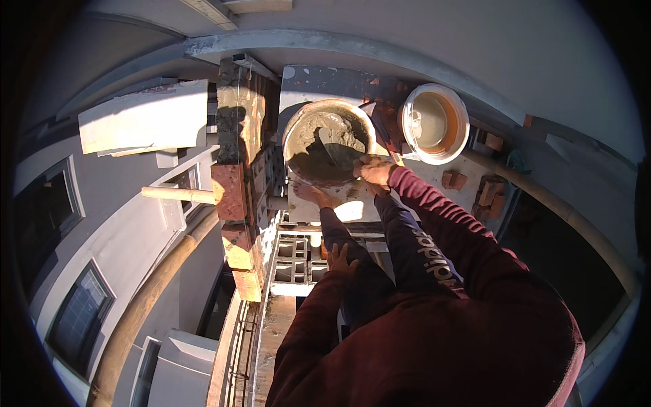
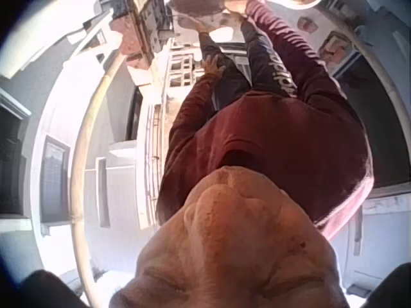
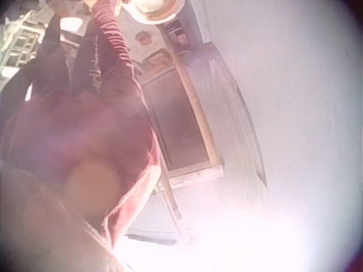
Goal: The person scoops mortar from a bucket using a trowel and applies it to a brick. They place the brick onto a wall, tap it into position, and scrape away excess mortar. The person repeats this process, mixing mortar in a bucket and continuing to build the brick wall.
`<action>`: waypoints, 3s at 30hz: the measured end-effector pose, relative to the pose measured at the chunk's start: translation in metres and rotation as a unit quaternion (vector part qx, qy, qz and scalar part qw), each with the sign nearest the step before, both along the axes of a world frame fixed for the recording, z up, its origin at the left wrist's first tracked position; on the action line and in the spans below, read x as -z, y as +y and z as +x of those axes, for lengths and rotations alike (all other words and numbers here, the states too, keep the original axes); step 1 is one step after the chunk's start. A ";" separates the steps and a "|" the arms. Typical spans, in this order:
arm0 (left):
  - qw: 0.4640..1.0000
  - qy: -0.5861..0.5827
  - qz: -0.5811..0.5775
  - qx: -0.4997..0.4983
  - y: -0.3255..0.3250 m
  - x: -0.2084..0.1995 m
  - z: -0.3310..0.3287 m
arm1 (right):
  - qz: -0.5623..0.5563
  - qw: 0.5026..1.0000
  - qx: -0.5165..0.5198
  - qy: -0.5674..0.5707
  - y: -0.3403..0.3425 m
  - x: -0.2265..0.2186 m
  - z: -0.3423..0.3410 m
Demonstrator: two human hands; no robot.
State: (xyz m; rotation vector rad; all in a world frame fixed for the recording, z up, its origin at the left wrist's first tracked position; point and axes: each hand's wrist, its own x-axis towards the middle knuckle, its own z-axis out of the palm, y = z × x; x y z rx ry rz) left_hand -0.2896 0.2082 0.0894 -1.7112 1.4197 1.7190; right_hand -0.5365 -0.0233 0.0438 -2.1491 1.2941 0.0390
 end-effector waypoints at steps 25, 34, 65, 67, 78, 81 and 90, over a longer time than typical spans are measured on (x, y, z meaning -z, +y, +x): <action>0.890 0.375 -0.119 0.231 -0.239 -0.298 -0.372 | 0.341 0.469 0.801 -0.150 0.427 -0.081 -0.242; 0.695 0.565 -0.307 0.322 -0.109 -0.387 -0.662 | 0.306 0.520 0.789 -0.119 0.399 -0.047 -0.399; 0.440 0.342 -0.642 0.526 -0.045 -0.132 -0.915 | 0.225 0.551 0.740 0.313 0.632 0.381 -0.913; 0.444 0.341 -0.646 0.519 -0.050 -0.141 -0.905 | 0.244 0.564 0.741 0.269 0.618 0.366 -0.897; 0.445 0.517 -0.625 0.379 -0.077 -0.267 -0.831 | 0.103 0.052 0.860 -0.497 0.487 0.237 -0.607; 0.467 0.565 -0.619 0.283 -0.074 -0.291 -0.798 | 0.145 0.014 0.812 -0.565 0.409 0.181 -0.521; 0.679 0.414 -0.371 0.480 -0.108 -0.268 -0.667 | 0.214 0.118 0.714 -0.656 0.310 -0.047 -0.313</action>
